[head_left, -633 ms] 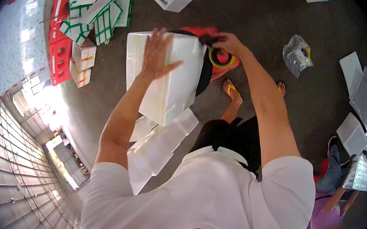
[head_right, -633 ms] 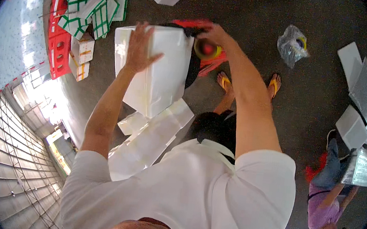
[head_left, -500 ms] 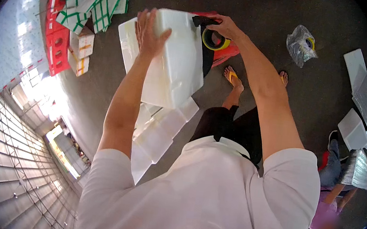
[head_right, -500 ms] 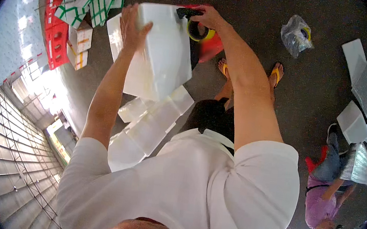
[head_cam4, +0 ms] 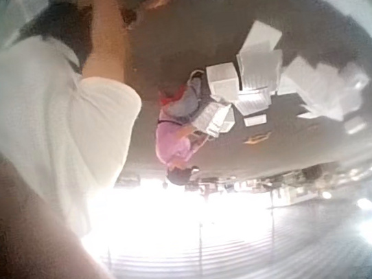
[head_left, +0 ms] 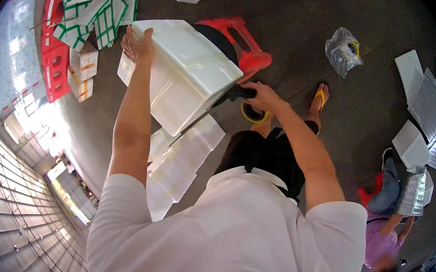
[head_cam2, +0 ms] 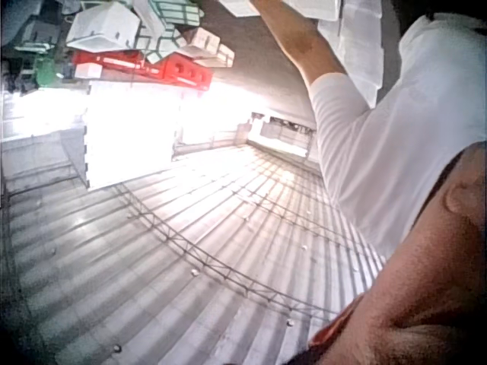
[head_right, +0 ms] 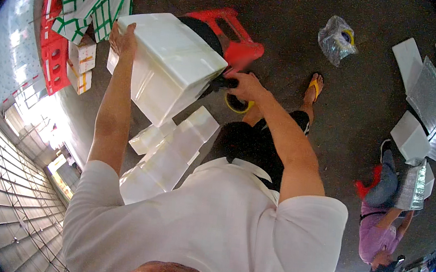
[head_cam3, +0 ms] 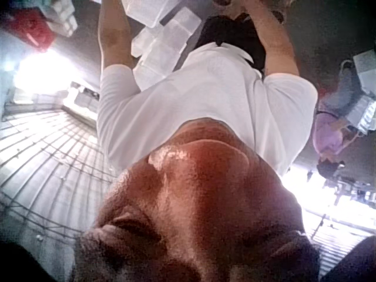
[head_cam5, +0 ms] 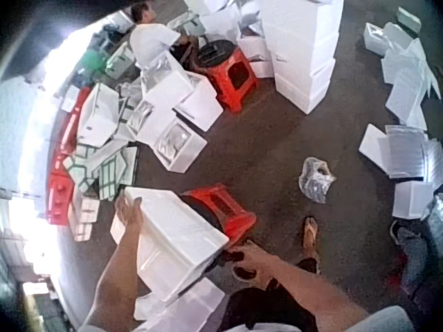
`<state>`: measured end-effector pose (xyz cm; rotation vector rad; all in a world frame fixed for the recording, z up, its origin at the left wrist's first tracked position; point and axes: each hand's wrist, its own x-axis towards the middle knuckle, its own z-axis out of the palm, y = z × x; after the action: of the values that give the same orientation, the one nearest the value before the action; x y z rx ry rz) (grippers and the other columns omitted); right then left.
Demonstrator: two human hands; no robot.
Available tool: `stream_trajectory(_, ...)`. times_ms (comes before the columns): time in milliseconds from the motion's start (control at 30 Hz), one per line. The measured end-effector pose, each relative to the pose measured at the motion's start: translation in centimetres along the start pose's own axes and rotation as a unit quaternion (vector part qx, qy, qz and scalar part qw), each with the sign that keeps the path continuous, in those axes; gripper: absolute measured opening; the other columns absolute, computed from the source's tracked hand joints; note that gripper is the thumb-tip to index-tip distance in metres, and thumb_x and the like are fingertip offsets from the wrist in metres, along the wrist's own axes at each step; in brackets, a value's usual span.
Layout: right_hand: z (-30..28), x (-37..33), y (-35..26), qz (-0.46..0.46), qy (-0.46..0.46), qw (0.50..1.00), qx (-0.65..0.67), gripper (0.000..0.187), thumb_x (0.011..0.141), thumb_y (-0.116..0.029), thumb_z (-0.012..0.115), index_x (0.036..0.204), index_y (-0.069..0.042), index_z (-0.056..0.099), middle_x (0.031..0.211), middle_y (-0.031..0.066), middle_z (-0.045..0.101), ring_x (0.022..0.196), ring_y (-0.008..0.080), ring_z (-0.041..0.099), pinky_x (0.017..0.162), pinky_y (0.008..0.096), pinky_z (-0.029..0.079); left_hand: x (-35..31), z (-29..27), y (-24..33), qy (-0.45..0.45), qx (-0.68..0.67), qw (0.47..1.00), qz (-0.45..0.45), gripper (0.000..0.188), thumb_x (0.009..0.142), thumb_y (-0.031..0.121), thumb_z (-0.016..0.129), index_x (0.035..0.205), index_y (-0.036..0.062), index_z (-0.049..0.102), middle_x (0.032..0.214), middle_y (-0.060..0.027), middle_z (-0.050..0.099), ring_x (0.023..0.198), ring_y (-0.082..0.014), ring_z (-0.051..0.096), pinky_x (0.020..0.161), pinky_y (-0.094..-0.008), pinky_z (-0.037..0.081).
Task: The person repeatedly picks up white styrofoam boxes, places them on a red stool, and seals them with yellow packing tape using a handheld dispenser. They then move the sealed boxes aside and continue the process with new boxes from a nearby pile.
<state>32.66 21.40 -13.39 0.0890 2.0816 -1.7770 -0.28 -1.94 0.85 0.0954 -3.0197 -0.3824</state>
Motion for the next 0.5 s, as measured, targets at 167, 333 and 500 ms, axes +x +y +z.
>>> stream_trajectory(167,1.7,-0.4,-0.3,0.0,-0.034,0.996,-0.088,0.055,0.076,-0.024,0.077,0.128,-0.012,0.06,0.137,0.0221,0.052,0.123,0.0315,0.053,0.109,0.0434,0.035,2.1,-1.4,-3.0,0.06,-0.002,0.995,-0.082,0.089,0.075,0.052,0.069,0.15,0.0183,0.032,0.155,-0.015,0.026,0.146,-0.0318,0.016,0.118,-0.0491,0.012)
stream_trajectory(333,0.8,6.2,-5.8,0.169,0.44,0.738,0.484,0.059,0.089,-0.024,0.067,0.138,-0.005,0.041,0.129,0.0221,0.054,0.119,0.0303,0.054,0.107,0.0401,0.037,1.1,-4.2,-2.7,0.071,0.021,0.983,-0.166,0.085,0.079,0.058,0.063,0.149,0.0191,0.035,0.155,-0.0156,0.027,0.146,-0.0358,0.017,0.118,-0.0494,0.014)
stream_trajectory(500,7.5,7.3,-1.0,0.127,0.522,0.77,0.344,0.061,0.09,-0.022,0.066,0.139,-0.001,0.036,0.132,0.0216,0.049,0.121,0.0309,0.051,0.106,0.0406,0.035,1.6,-0.8,-0.6,0.086,-0.007,0.976,-0.202,0.084,0.08,0.058,0.063,0.147,0.0144,0.037,0.153,-0.0191,0.028,0.144,-0.0361,0.021,0.117,-0.052,0.015)
